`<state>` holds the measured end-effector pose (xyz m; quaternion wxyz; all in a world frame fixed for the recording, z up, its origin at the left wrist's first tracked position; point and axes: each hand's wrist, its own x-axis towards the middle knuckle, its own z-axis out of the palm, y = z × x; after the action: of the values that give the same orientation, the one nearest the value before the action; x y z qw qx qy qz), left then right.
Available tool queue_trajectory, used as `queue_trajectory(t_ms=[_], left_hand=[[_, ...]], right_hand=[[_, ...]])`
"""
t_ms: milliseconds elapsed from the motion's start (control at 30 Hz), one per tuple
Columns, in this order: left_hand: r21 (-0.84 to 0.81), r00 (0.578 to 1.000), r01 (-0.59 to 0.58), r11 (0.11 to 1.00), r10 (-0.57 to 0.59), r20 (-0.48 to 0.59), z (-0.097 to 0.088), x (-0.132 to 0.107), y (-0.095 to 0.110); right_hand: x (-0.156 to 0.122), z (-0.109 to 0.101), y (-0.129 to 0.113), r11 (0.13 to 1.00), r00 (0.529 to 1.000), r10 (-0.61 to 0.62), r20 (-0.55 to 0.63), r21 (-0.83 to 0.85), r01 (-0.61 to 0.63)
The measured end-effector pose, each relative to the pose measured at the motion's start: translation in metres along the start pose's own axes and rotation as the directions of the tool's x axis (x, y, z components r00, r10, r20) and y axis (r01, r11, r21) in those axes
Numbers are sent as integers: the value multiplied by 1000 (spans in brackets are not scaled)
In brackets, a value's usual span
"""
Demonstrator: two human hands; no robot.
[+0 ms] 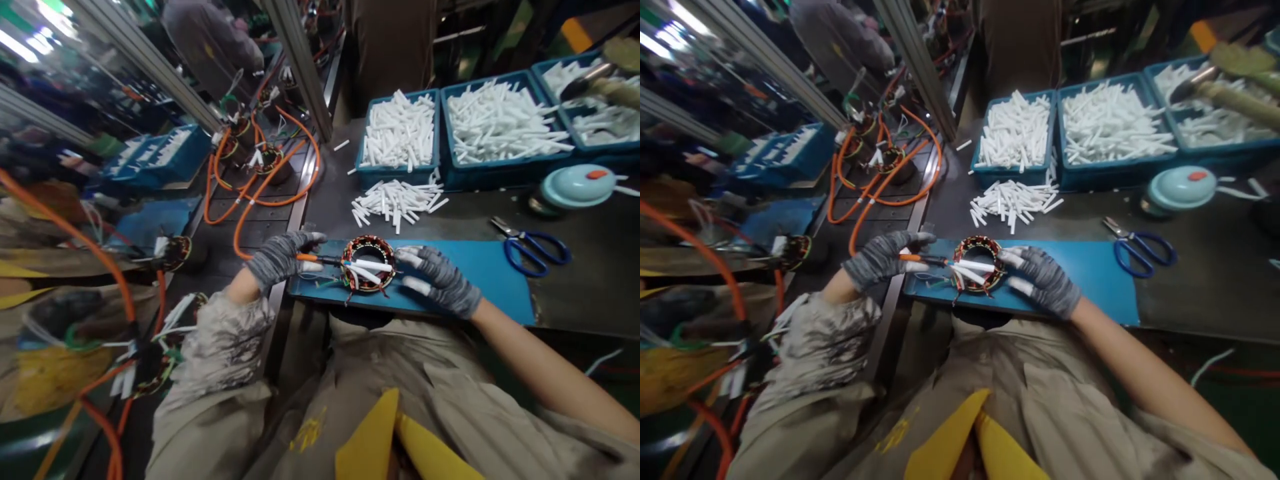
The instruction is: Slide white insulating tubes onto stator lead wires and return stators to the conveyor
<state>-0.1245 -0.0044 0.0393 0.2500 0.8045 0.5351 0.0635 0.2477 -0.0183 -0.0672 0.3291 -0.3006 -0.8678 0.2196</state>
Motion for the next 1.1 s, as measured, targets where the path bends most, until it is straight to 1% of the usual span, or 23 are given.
queue_trajectory(t_ms=[33,100,133,167,200,233,267,300,367,400,433,500,567,600,667,700,767,867,967,1033,1100], left_hand=[[60,998,-44,997,47,-52,2,-3,13],[168,978,-142,975,165,-129,12,-6,42],[215,964,-179,960,215,-158,20,-6,56],[255,949,-191,948,245,-198,29,-4,68],[290,938,-183,939,255,-235,39,0,79],[324,933,-159,933,249,-261,48,5,87],[356,934,-132,925,237,-269,56,11,92],[385,941,-115,916,225,-253,62,18,94],[429,959,-119,895,216,-185,66,31,92],[441,964,-133,888,219,-152,64,35,89],[448,965,-147,882,227,-128,62,38,85],[453,967,-143,880,222,-125,56,37,75],[438,970,-107,893,191,-153,53,30,67],[416,971,-92,905,175,-164,53,27,63],[335,973,-88,938,153,-172,57,23,57],[274,975,-105,956,153,-161,60,23,55],[136,977,-140,981,159,-143,65,25,52],[-1,977,-157,988,155,-144,68,28,51],[-23,986,-111,994,108,-124,66,26,55],[-27,995,-63,998,61,-76,65,23,57],[-64,999,-22,998,20,-35,66,22,59]], right_hand=[[1,4,-1,999,999,-40,3,-8,40],[8,12,0,994,994,-105,-3,9,105],[12,15,0,992,993,-119,-7,35,119],[15,17,1,992,994,-110,-13,67,111],[18,19,1,992,997,-75,-25,100,77],[21,21,0,991,999,-5,-48,132,12],[22,22,-1,985,993,85,-81,160,-71],[24,24,-2,971,977,179,-120,182,-155],[26,27,-5,932,926,324,-192,231,-278],[26,27,-6,919,909,358,-213,256,-302],[27,27,-7,913,906,364,-216,276,-301],[27,24,-8,915,932,321,-170,308,-259],[27,19,-7,927,971,224,-80,325,-187],[26,17,-6,929,983,177,-39,336,-154],[28,12,-2,920,991,132,8,372,-126],[30,11,0,907,990,135,27,400,-135],[39,8,5,854,981,174,90,483,-195],[60,3,8,732,943,199,267,599,-324],[79,2,3,643,875,220,432,610,-463],[86,6,-1,609,826,283,487,574,-548],[90,11,-3,594,797,351,491,542,-595]])
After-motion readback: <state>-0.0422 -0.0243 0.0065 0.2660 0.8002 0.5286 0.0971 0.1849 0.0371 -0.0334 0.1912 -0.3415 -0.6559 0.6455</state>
